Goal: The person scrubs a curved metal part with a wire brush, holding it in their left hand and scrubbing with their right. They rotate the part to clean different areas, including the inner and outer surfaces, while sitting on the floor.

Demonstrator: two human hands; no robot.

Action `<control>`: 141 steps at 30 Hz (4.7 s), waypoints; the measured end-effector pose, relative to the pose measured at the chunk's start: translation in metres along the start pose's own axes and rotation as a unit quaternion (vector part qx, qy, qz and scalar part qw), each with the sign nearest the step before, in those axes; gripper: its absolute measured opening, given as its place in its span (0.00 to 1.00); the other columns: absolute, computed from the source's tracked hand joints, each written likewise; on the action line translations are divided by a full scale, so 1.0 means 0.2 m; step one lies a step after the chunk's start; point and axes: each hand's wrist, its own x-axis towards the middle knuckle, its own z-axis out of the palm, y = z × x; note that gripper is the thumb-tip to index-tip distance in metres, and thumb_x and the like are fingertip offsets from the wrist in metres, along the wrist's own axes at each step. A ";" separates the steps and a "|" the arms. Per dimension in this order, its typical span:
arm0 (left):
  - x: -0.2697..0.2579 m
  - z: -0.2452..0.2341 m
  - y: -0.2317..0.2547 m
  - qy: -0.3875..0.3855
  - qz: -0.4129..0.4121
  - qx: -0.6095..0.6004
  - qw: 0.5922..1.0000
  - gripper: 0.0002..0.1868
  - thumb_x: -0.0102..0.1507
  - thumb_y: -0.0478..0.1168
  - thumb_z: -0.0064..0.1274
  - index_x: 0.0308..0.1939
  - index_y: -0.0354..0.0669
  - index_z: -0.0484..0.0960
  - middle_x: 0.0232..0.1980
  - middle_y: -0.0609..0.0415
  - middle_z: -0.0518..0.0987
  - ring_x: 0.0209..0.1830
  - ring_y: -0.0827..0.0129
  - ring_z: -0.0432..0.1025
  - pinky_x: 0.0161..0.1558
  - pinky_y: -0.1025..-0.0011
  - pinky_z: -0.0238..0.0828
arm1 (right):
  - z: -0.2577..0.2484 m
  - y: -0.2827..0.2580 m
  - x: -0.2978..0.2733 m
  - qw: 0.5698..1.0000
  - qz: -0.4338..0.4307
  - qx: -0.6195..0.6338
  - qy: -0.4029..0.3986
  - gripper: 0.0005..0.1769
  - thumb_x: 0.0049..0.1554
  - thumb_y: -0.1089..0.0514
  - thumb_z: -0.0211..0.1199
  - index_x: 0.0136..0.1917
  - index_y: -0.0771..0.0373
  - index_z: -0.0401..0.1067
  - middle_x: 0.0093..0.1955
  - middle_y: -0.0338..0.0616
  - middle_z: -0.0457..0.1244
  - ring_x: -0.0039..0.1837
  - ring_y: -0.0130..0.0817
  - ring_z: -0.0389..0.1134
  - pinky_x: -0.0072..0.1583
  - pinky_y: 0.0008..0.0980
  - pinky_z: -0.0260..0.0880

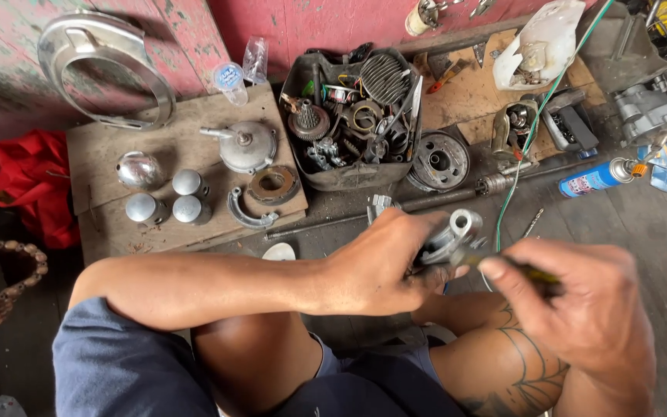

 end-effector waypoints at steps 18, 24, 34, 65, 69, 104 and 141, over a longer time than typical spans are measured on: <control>0.14 -0.09 -0.08 0.131 -0.032 -0.488 0.863 0.30 0.72 0.57 0.42 0.42 0.28 0.79 0.41 0.42 0.82 0.28 0.72 0.61 0.33 0.73 0.63 | 0.02 -0.01 0.06 0.998 -0.002 0.065 0.024 0.23 0.62 0.44 0.51 0.33 0.59 0.72 0.22 0.34 0.53 0.26 0.29 0.51 0.35 0.29 0.51; 0.17 -0.12 -0.10 0.122 -0.009 -0.588 0.799 0.21 0.74 0.55 0.35 0.44 0.43 0.73 0.20 0.53 0.61 0.21 0.66 0.55 0.32 0.70 0.56 | 0.10 -0.06 0.12 0.998 -0.052 0.028 -0.020 0.16 0.59 0.52 0.66 0.32 0.59 0.71 0.24 0.37 0.55 0.27 0.31 0.52 0.35 0.33 0.53; 0.18 -0.03 -0.06 0.202 -0.030 -0.618 0.759 0.16 0.70 0.50 0.38 0.31 0.47 0.62 0.21 0.59 0.58 0.21 0.75 0.50 0.26 0.77 0.52 | 0.15 -0.14 0.16 0.999 -0.053 -0.001 0.006 0.16 0.61 0.55 0.66 0.34 0.61 0.69 0.26 0.41 0.58 0.27 0.37 0.54 0.35 0.37 0.54; 0.18 -0.18 0.13 0.246 0.135 -0.568 0.774 0.21 0.61 0.55 0.39 0.21 0.46 0.61 0.20 0.59 0.56 0.22 0.72 0.52 0.33 0.72 0.53 | 0.14 0.25 0.26 0.962 0.029 0.264 0.056 0.29 0.53 0.51 0.75 0.57 0.69 0.64 0.51 0.44 0.60 0.50 0.26 0.65 0.47 0.17 0.64; 0.18 -0.16 0.14 0.206 0.126 -0.617 0.749 0.19 0.61 0.52 0.39 0.22 0.44 0.62 0.20 0.57 0.58 0.23 0.71 0.53 0.35 0.73 0.54 | 0.15 0.12 0.33 0.960 -0.025 0.279 0.012 0.38 0.47 0.51 0.73 0.63 0.79 0.68 0.56 0.53 0.64 0.53 0.33 0.64 0.52 0.24 0.65; -0.07 0.01 0.28 0.203 -0.006 -0.458 0.866 0.15 0.68 0.42 0.62 0.52 0.33 0.85 0.56 0.45 0.85 0.59 0.60 0.80 0.63 0.57 0.84 | -0.01 0.13 0.34 0.894 0.017 0.446 -0.031 0.22 0.71 0.45 0.41 0.37 0.49 0.42 0.28 0.28 0.31 0.31 0.19 0.30 0.39 0.24 0.34; -0.11 -0.31 -0.01 0.389 -0.078 -0.284 0.873 0.14 0.71 0.37 0.48 0.57 0.35 0.82 0.59 0.48 0.83 0.60 0.69 0.77 0.63 0.75 0.73 | 0.26 -0.10 0.42 0.975 -0.060 -0.202 0.074 0.23 0.77 0.49 0.57 0.51 0.69 0.79 0.32 0.46 0.56 0.35 0.43 0.57 0.41 0.44 0.51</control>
